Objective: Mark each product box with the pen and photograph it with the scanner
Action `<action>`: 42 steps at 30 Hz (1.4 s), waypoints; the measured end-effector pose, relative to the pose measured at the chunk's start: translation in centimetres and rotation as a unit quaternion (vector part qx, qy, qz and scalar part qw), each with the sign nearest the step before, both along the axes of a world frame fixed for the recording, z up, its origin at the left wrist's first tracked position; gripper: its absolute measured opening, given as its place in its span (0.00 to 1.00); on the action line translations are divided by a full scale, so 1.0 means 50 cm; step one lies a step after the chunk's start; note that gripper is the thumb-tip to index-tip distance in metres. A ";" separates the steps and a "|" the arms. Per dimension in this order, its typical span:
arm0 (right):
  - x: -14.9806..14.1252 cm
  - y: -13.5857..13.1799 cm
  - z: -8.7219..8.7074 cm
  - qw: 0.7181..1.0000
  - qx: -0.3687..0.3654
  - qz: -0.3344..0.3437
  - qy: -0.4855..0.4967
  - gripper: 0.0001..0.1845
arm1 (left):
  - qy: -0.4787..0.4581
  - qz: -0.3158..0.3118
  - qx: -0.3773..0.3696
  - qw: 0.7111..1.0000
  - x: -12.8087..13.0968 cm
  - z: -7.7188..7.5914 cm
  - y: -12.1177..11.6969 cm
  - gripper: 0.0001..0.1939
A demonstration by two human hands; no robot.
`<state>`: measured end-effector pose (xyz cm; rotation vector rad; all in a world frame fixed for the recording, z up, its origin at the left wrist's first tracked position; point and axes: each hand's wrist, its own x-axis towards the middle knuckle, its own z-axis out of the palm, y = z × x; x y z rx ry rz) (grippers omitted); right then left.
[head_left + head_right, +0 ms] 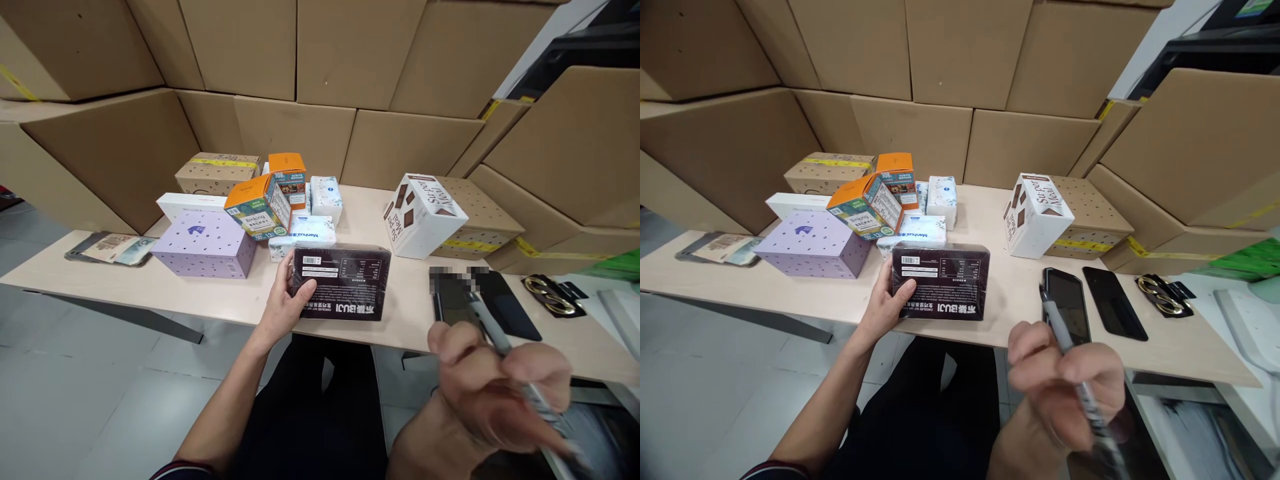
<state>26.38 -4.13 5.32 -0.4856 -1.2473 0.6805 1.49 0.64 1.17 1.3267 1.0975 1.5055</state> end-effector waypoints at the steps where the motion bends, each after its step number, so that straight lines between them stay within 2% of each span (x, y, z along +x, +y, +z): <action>1: -0.012 -0.002 0.003 1.000 -0.015 0.018 0.011 0.17 | 0.000 0.000 0.000 1.000 0.000 0.000 0.000 0.37; 5: -0.056 0.002 0.000 0.988 -0.123 0.090 0.011 0.35 | 0.002 -0.002 -0.003 1.000 -0.001 -0.002 0.000 0.37; 7: -0.071 0.012 -0.012 0.980 -0.167 0.107 -0.014 0.39 | 0.005 0.000 -0.002 1.000 -0.002 -0.004 0.001 0.37; 9: -0.087 0.025 -0.030 0.978 -0.184 0.090 -0.035 0.30 | 0.008 0.003 0.001 1.000 -0.003 -0.006 0.001 0.37; 12: -0.115 0.043 -0.059 0.977 -0.191 -0.033 -0.084 0.12 | 0.010 0.004 0.006 1.000 -0.003 -0.008 0.001 0.36; 14: -0.131 0.052 -0.076 0.970 -0.185 -0.098 -0.121 0.10 | 0.009 0.006 0.010 1.000 -0.002 -0.009 0.002 0.35; 15: -0.137 0.055 -0.083 0.969 -0.178 -0.106 -0.138 0.08 | 0.009 0.007 0.011 1.000 -0.001 -0.009 0.002 0.35; 19: -0.143 0.060 -0.098 0.961 -0.136 -0.107 -0.217 0.10 | 0.013 0.016 0.017 1.000 0.001 -0.009 0.004 0.35; 26: -0.141 0.068 -0.100 0.941 -0.060 -0.177 -0.282 0.06 | 0.010 0.013 0.013 1.000 0.000 -0.014 0.004 0.35; 31: -0.149 0.070 -0.086 0.935 -0.053 -0.185 -0.299 0.06 | 0.005 0.014 0.008 1.000 0.001 -0.011 0.004 0.36; 37: -0.160 0.072 -0.078 0.930 -0.079 -0.197 -0.299 0.06 | 0.004 0.012 0.003 1.000 0.000 -0.011 0.004 0.35; 42: -0.162 0.077 -0.072 0.920 -0.045 -0.203 -0.331 0.05 | 0.010 0.012 0.005 1.000 -0.002 -0.012 0.004 0.35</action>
